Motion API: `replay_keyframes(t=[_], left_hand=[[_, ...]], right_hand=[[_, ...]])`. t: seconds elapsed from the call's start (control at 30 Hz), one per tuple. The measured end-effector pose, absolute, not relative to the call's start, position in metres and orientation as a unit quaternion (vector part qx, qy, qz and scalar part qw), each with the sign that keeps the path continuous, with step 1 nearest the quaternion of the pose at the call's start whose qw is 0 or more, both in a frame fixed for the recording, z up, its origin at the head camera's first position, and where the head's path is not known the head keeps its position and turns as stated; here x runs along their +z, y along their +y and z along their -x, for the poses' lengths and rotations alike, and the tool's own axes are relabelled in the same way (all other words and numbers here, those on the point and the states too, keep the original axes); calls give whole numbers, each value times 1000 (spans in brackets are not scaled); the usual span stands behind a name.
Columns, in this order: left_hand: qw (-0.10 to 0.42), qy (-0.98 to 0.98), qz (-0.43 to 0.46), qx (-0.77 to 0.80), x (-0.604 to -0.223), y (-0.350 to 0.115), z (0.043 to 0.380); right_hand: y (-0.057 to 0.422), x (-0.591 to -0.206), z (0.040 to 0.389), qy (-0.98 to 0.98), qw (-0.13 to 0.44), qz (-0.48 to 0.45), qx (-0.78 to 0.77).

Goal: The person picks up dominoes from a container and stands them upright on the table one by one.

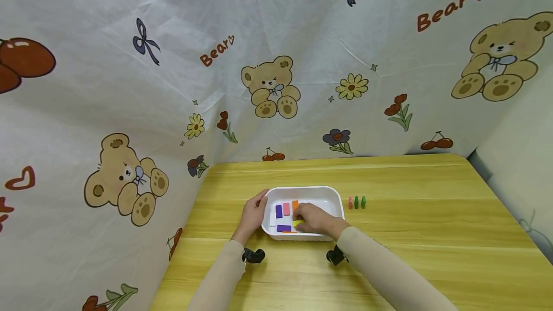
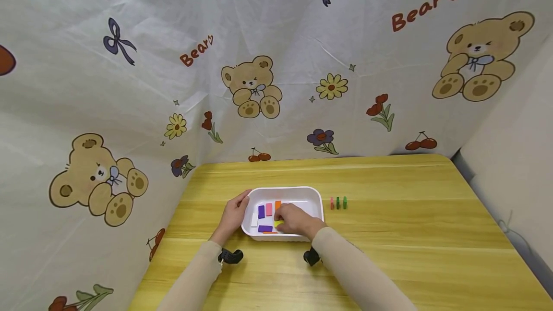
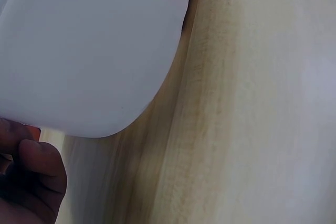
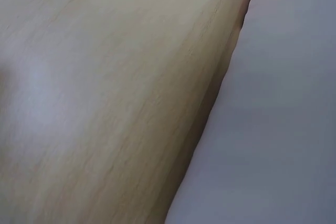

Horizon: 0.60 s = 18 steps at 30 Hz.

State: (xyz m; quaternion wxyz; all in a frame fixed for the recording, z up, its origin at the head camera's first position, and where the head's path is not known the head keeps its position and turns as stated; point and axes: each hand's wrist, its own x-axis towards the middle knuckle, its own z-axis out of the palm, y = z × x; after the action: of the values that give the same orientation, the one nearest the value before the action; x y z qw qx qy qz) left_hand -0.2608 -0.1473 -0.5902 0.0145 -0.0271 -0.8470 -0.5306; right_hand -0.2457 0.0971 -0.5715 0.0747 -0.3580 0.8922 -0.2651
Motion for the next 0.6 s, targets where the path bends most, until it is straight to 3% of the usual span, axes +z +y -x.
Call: replay_keyframes(t=[0.6], left_hand=[[10,-845,28,-534,-591,-148,263]], right_hand=[[94,-570,244,896,67,326,-292]])
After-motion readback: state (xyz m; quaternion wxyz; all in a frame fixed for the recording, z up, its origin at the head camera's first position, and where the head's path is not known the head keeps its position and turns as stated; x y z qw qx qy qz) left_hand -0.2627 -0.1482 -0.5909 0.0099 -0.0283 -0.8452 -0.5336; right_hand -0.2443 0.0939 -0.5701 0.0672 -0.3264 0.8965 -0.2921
